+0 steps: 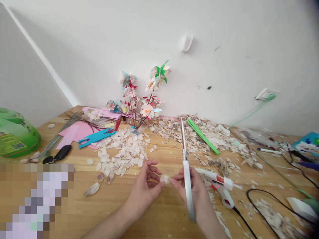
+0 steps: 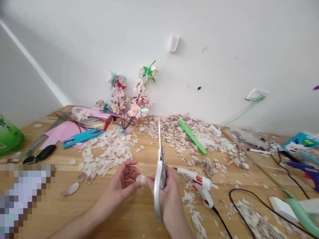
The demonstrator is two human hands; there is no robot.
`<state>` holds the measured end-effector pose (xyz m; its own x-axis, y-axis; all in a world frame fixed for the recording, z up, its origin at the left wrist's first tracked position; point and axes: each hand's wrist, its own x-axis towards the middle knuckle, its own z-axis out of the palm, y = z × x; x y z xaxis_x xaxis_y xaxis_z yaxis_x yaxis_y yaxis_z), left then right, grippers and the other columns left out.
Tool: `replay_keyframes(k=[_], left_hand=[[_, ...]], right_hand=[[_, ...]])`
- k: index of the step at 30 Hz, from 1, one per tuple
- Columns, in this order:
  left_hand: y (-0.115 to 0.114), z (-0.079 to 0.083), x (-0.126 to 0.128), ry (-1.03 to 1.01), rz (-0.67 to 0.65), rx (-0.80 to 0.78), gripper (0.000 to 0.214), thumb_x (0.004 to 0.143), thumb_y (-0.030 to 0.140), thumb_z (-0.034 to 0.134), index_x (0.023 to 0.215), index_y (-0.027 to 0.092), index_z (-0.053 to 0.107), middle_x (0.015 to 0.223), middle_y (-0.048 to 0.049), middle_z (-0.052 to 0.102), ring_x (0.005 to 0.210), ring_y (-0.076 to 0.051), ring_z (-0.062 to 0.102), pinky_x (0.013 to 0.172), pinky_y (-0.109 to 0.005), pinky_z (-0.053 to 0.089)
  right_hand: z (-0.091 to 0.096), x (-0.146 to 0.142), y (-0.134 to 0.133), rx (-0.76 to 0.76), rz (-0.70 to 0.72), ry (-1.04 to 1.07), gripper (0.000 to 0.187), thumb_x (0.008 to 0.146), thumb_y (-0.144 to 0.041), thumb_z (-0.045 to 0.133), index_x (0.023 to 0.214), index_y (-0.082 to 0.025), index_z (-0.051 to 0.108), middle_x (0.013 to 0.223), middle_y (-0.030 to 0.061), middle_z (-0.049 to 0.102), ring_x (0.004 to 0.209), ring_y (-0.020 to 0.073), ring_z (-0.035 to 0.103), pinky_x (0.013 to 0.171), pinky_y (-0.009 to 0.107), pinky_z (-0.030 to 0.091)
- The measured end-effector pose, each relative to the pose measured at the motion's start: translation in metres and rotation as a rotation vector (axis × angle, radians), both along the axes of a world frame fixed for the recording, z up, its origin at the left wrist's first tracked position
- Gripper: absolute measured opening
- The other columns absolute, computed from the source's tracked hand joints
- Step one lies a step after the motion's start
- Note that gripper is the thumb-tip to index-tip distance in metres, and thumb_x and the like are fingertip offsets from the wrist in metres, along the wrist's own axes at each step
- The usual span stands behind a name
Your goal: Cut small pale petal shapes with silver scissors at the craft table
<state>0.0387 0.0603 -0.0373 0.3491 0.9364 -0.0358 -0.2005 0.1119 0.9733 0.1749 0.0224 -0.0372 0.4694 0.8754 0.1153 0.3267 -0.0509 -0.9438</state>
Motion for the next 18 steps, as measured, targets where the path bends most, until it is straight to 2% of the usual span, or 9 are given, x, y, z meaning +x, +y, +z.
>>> replay_keyframes(k=[3,6,11,18], left_hand=[[0.0006,-0.0021,0.0035,-0.127,-0.003,-0.123,0.041,0.061,0.026,0.069,0.093,0.02,0.042,0.07,0.0012,0.056,0.07,-0.015,0.056,0.068,-0.031,0.046],[0.0022,-0.0039,0.0047,-0.215,0.038,-0.191,0.045,0.059,0.028,0.072,0.091,0.02,0.041,0.061,0.0042,0.057,0.064,-0.013,0.057,0.069,-0.033,0.048],[0.0042,-0.0035,0.0025,-0.277,0.096,-0.219,0.046,0.059,0.025,0.073,0.093,0.02,0.043,0.065,0.0038,0.061,0.066,-0.013,0.06,0.069,-0.033,0.051],[0.0041,0.0015,0.0015,-0.289,0.131,-0.228,0.047,0.056,0.024,0.075,0.09,0.02,0.044,0.063,0.0036,0.063,0.064,-0.014,0.062,0.067,-0.033,0.052]], right_hand=[[-0.0027,-0.0026,0.0035,-0.011,-0.002,0.052,0.033,0.064,-0.038,0.064,0.08,-0.023,0.04,0.063,-0.0015,0.062,0.057,0.0189,0.061,0.054,0.031,0.05],[-0.0003,-0.0072,0.0053,-0.02,0.015,0.097,0.035,0.064,-0.042,0.063,0.08,-0.023,0.038,0.064,-0.0005,0.061,0.059,0.0206,0.062,0.045,0.029,0.046],[0.0001,-0.0094,0.0064,-0.032,0.043,0.141,0.035,0.063,-0.042,0.064,0.078,-0.023,0.039,0.065,0.0009,0.062,0.058,0.0214,0.062,0.032,0.024,0.035],[-0.0058,-0.0102,0.0076,-0.046,0.043,0.196,0.036,0.062,-0.043,0.067,0.078,-0.022,0.042,0.066,0.0003,0.064,0.039,0.0131,0.053,0.027,0.021,0.031]])
